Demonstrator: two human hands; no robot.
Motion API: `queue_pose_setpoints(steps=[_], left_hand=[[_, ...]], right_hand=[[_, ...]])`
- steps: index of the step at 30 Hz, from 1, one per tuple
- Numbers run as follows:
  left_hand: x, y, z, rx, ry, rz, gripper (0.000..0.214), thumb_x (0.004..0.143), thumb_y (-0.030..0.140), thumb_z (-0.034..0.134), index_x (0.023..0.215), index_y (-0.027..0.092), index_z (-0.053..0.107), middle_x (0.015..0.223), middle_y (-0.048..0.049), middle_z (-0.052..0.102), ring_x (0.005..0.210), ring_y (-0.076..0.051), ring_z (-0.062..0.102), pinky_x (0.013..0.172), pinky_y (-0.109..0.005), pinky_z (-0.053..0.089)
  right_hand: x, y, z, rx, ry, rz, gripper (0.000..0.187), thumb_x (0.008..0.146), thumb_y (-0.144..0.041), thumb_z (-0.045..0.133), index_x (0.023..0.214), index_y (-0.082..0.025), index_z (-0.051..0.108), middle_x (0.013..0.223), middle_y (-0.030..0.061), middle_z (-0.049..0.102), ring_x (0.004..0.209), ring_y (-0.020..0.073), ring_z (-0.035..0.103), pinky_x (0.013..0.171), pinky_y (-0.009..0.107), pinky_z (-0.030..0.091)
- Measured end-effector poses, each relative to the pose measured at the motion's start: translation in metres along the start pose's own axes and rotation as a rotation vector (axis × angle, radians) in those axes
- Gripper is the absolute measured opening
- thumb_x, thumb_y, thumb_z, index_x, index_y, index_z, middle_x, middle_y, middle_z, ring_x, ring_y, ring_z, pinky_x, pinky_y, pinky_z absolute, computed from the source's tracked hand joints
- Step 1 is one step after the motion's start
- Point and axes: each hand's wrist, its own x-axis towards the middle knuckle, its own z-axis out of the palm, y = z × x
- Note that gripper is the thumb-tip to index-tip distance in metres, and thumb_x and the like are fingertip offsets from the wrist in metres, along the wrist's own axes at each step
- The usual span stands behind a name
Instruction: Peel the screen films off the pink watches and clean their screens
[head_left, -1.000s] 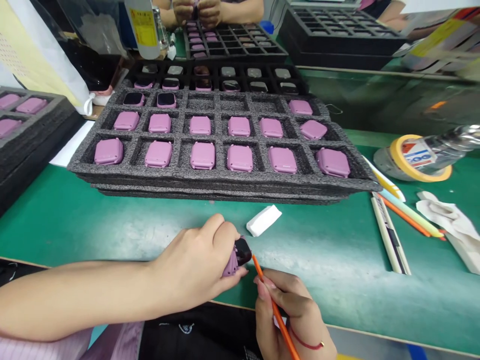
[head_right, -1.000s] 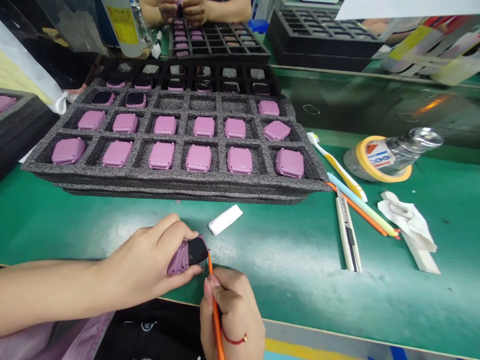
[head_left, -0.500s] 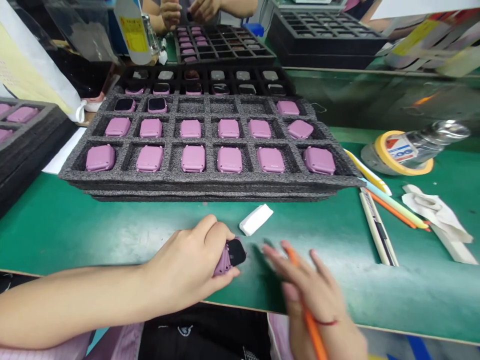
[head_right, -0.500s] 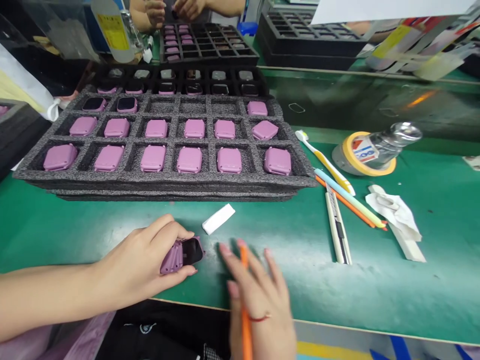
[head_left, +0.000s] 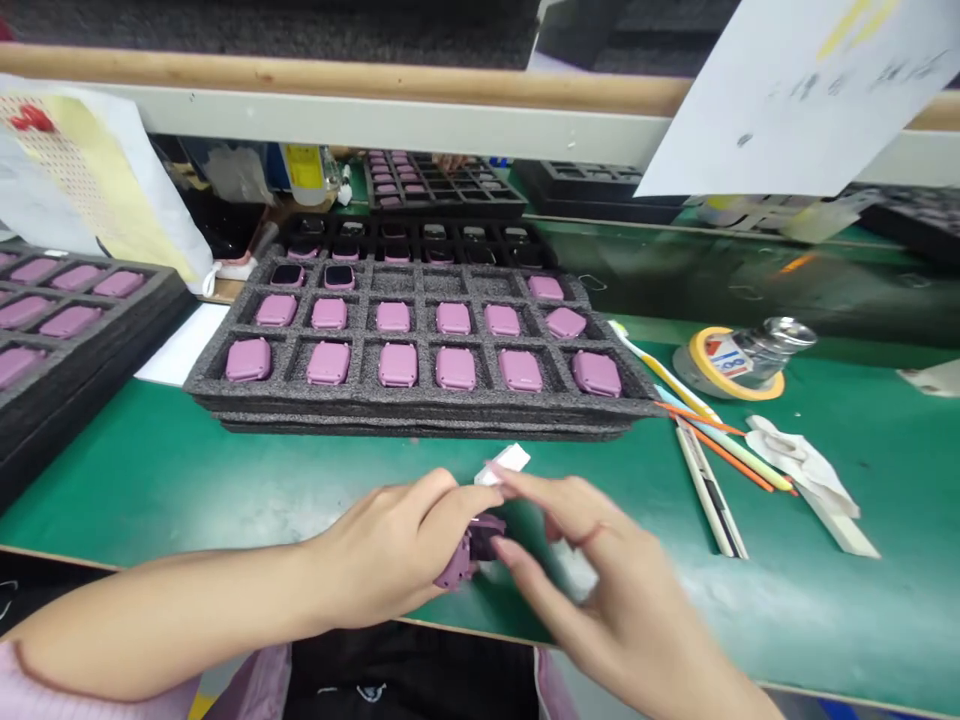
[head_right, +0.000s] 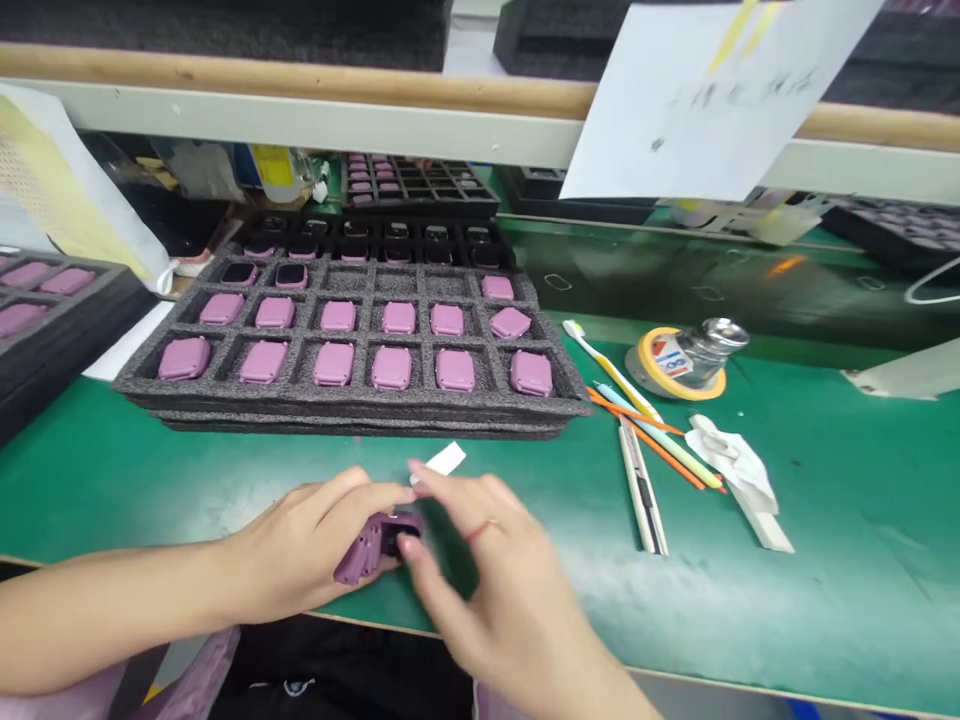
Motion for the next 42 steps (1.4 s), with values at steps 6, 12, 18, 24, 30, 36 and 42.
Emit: queue_pose_setpoints(steps=[6,12,18,24,30,36,42], left_hand=[[0.003,-0.004,-0.009,-0.040,0.195,0.134,0.029,0.101,0.025,0.042,0.129,0.020,0.049,0.102,-0.0065,0.070,0.088,-0.019,0.072,0.077,-0.030,0.060],[0.004,-0.009,-0.016,-0.259,0.293,0.192,0.045,0.092,0.014,0.058,0.135,0.023,0.048,0.127,-0.0105,0.064,0.115,-0.020,0.065,0.098,-0.030,0.055],[0.010,-0.004,-0.030,-0.720,0.687,-0.199,0.047,0.083,0.036,0.078,0.120,0.022,0.054,0.106,-0.0076,0.064,0.078,-0.014,0.064,0.072,-0.029,0.056],[0.022,-0.007,-0.032,-1.705,0.453,-0.415,0.056,0.074,0.065,0.076,0.086,0.016,0.051,0.069,0.0008,0.056,0.053,-0.007,0.050,0.048,-0.018,0.033],[0.020,-0.012,-0.028,-1.895,0.446,-0.387,0.050,0.076,0.057,0.080,0.091,0.014,0.059,0.066,0.0012,0.055,0.052,-0.006,0.050,0.047,-0.016,0.029],[0.019,-0.008,-0.030,-2.030,0.362,-0.291,0.044,0.079,0.051,0.079,0.094,0.011,0.068,0.078,-0.0052,0.062,0.053,-0.003,0.043,0.048,-0.017,0.024],[0.021,-0.008,-0.033,-2.019,0.322,-0.271,0.044,0.080,0.054,0.077,0.095,0.013,0.071,0.093,-0.0121,0.072,0.050,-0.004,0.039,0.048,-0.021,0.020]], right_hand=[[0.029,-0.005,0.007,0.350,-0.284,0.233,0.036,0.090,-0.027,0.060,0.124,-0.019,0.068,0.056,-0.0049,0.061,0.047,0.0128,0.054,0.044,0.022,0.047],[0.054,-0.001,-0.002,0.591,-0.386,0.282,0.029,0.086,-0.023,0.063,0.114,-0.021,0.073,0.081,0.0021,0.074,0.062,0.0157,0.068,0.052,0.024,0.057],[0.078,-0.008,-0.003,0.983,-0.323,0.473,0.054,0.094,-0.047,0.060,0.140,-0.020,0.049,0.063,-0.0028,0.065,0.043,0.0154,0.065,0.045,0.026,0.058],[0.102,-0.021,0.014,1.001,-0.202,0.227,0.029,0.094,-0.042,0.064,0.115,-0.022,0.065,0.086,0.0042,0.072,0.069,0.0174,0.072,0.061,0.028,0.063],[0.105,-0.020,0.029,0.824,-0.058,0.171,0.025,0.088,-0.044,0.070,0.097,-0.020,0.071,0.081,0.0035,0.069,0.074,0.0170,0.068,0.068,0.027,0.061],[0.107,-0.020,0.016,0.723,0.189,-0.073,0.015,0.090,-0.038,0.071,0.084,-0.026,0.079,0.086,0.0072,0.070,0.083,0.0194,0.068,0.058,0.024,0.059],[0.110,-0.018,-0.002,0.623,0.316,-0.061,0.010,0.088,-0.041,0.074,0.088,-0.032,0.079,0.077,0.0021,0.074,0.069,0.0171,0.069,0.059,0.026,0.059]])
